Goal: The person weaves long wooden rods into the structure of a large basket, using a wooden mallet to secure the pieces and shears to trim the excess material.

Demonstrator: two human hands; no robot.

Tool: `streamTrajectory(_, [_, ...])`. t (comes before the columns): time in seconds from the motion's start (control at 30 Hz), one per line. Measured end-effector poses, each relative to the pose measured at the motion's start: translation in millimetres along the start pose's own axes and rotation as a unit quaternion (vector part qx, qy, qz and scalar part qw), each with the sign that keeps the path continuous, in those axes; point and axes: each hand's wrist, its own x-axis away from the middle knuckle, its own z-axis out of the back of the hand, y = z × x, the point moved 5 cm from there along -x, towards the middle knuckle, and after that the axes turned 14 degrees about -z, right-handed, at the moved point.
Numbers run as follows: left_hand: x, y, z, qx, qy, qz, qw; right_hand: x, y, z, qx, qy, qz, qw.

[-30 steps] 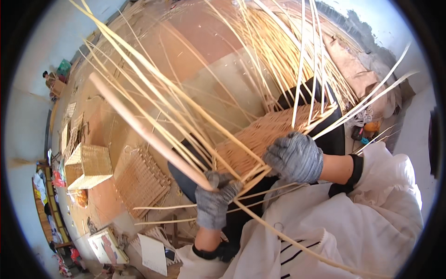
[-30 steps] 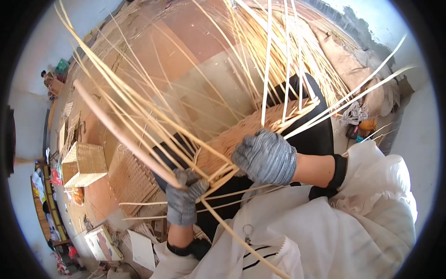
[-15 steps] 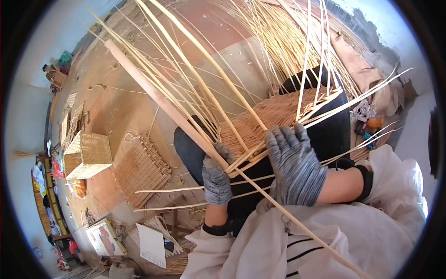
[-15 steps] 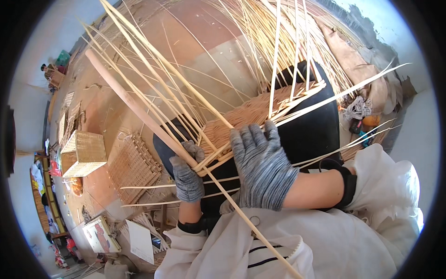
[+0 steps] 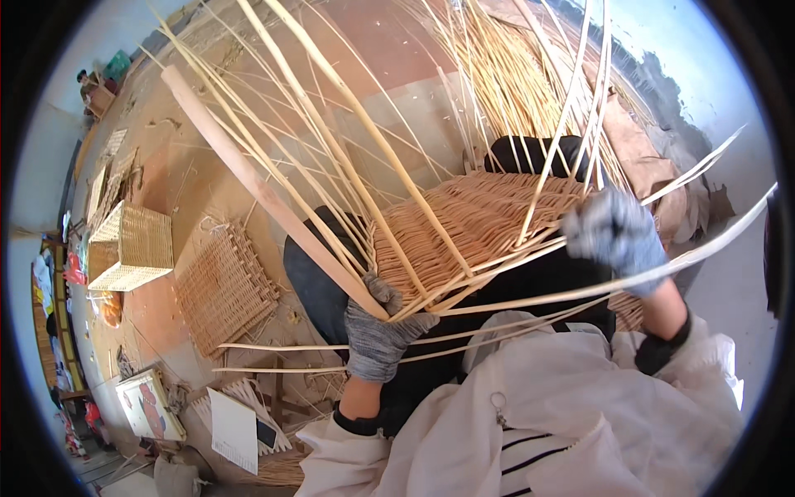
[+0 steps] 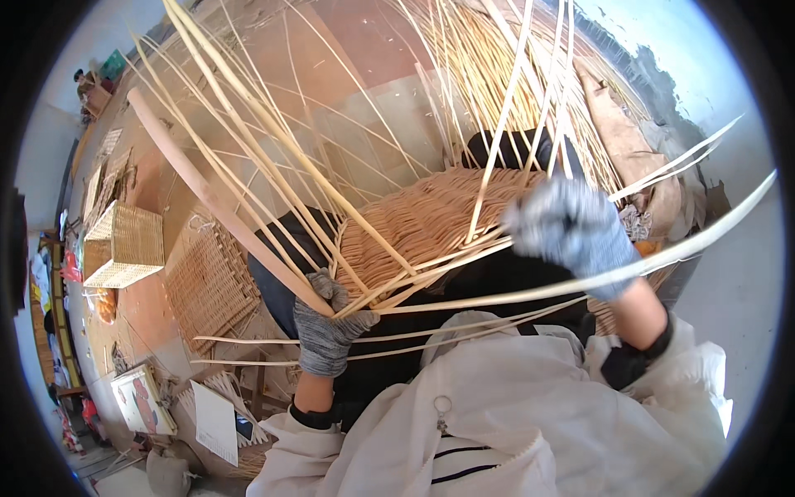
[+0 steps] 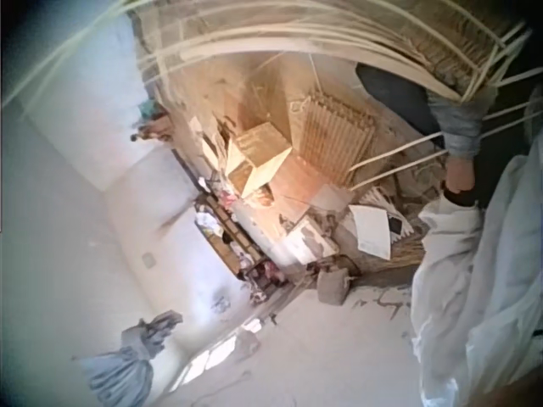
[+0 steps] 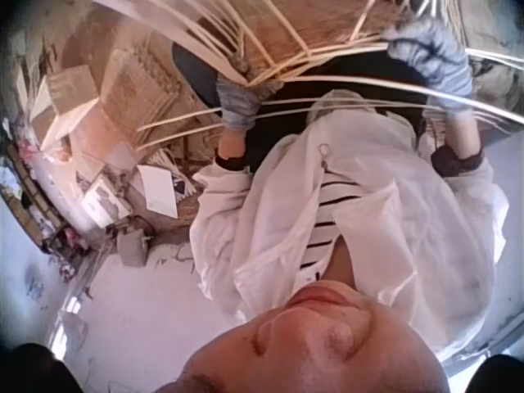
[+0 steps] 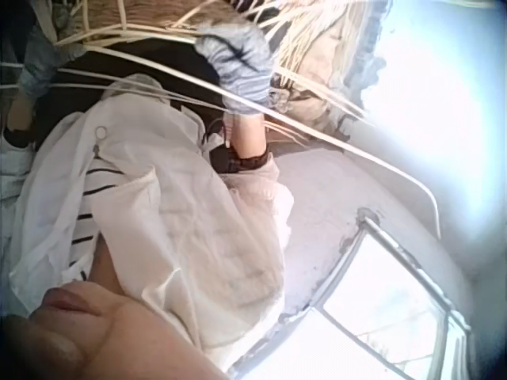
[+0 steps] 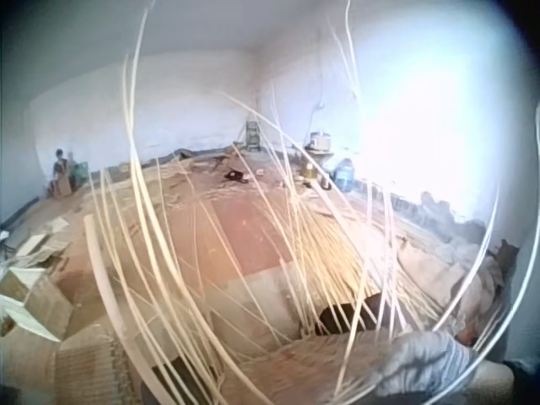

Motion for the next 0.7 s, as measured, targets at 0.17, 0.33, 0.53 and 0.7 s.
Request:
streamTrajectory(0.17, [-3.4, 1.4, 1.9, 0.15, 0.055, 0.199, 0.967, 31.3, 61.1, 18.8, -0.169, -0.21, -0.121, 0.955])
streamTrajectory(0.33, [4.4, -4.0, 2.1, 0.197, 0.161, 0.209, 0.944, -14.9, 68.6, 16.3, -0.285, 0.127, -0.155, 0.937])
streamTrajectory(0.53, [-5.9, 28.2, 45.4, 0.07, 0.258, 0.071, 0.961, -44.6, 74.1, 20.3, -0.256, 0.095, -0.111, 0.956])
streamTrajectory(0.7, [-50.1, 72.7, 2.2, -0.211, -0.024, 0.045, 0.976, -42.4, 70.3, 8.9, -0.311, 0.083, -0.138, 0.937])
